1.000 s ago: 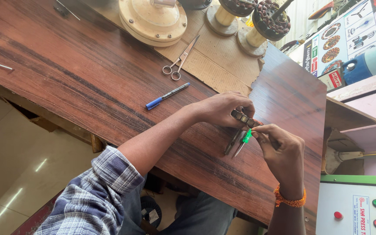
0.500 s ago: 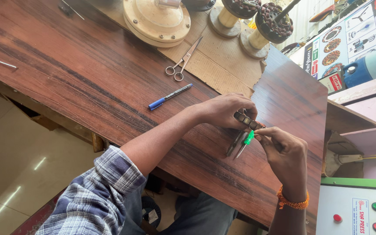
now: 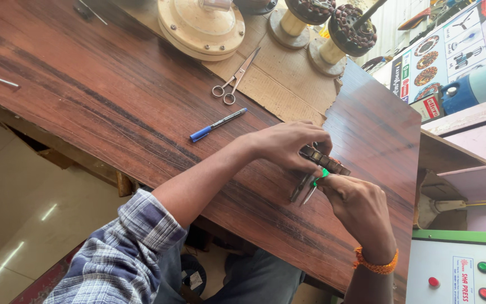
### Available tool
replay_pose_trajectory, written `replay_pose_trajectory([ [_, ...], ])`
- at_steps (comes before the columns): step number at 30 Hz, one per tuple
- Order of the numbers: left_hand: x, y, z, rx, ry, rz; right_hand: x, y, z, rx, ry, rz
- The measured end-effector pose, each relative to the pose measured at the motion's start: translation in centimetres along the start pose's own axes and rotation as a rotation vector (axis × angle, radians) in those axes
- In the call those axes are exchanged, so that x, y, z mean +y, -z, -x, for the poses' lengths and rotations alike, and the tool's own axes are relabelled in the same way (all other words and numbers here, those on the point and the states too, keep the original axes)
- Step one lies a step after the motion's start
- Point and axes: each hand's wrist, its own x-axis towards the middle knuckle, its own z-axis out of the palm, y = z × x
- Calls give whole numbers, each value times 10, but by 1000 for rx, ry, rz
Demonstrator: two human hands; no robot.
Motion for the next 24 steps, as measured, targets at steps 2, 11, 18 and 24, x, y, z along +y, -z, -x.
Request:
replay_pose_trajectory([
  [2, 5, -5, -1, 42, -1, -77, 3, 2, 1, -27, 16, -23],
  [11, 3, -15, -3, 104, -39, -202, 33, 21, 7, -1, -202, -335],
  [18, 3, -17, -4, 133, -83, -275, 33, 3, -5, 171, -296, -505],
  [24, 5, -15, -5, 129, -71, -282, 33, -1, -10, 176, -271, -704],
])
